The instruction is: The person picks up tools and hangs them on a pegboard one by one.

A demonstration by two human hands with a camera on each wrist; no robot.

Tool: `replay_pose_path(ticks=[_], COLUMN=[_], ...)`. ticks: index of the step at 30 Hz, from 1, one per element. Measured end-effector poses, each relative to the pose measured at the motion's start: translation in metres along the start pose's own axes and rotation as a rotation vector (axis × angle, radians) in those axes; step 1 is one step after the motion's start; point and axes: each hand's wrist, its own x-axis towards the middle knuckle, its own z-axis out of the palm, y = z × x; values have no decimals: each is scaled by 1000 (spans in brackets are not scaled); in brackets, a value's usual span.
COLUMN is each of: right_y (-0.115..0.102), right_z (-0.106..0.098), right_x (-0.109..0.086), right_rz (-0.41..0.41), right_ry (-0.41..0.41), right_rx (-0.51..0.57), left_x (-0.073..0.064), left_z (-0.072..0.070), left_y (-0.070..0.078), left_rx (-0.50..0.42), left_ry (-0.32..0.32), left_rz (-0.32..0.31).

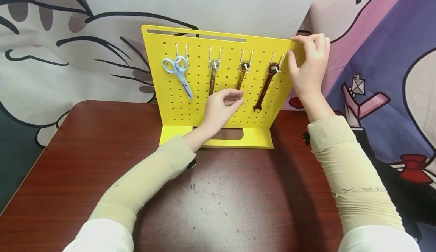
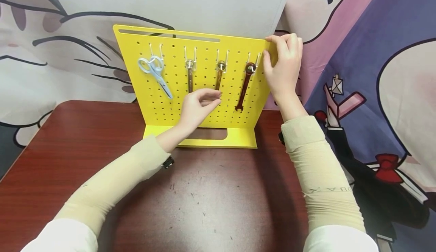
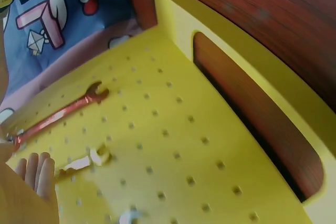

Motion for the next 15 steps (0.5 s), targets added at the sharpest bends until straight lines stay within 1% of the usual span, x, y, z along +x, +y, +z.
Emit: replay_pose_path(ticks=[2, 5, 10, 12, 15], right_y=[0, 1, 4, 6, 6], right_z=[-1, -1, -2, -2, -5], right_x=[-1, -4, -14, -21, -36], right_rz=[-1, -1, -29, -53, -71], right_ry=[-10, -23, -39, -48, -55], right_rx=[-7, -10, -4, -3, 3], left_x=[-7, -18, -38, -46, -57], left_z=[-13, -33, -68, -82, -102], left_y=[-2, -7, -17, -22, -30], left_rx=[44, 165, 448, 567, 745], left_ry=[0, 2, -31, -61, -98], left_rz=[25, 80, 186, 221, 301])
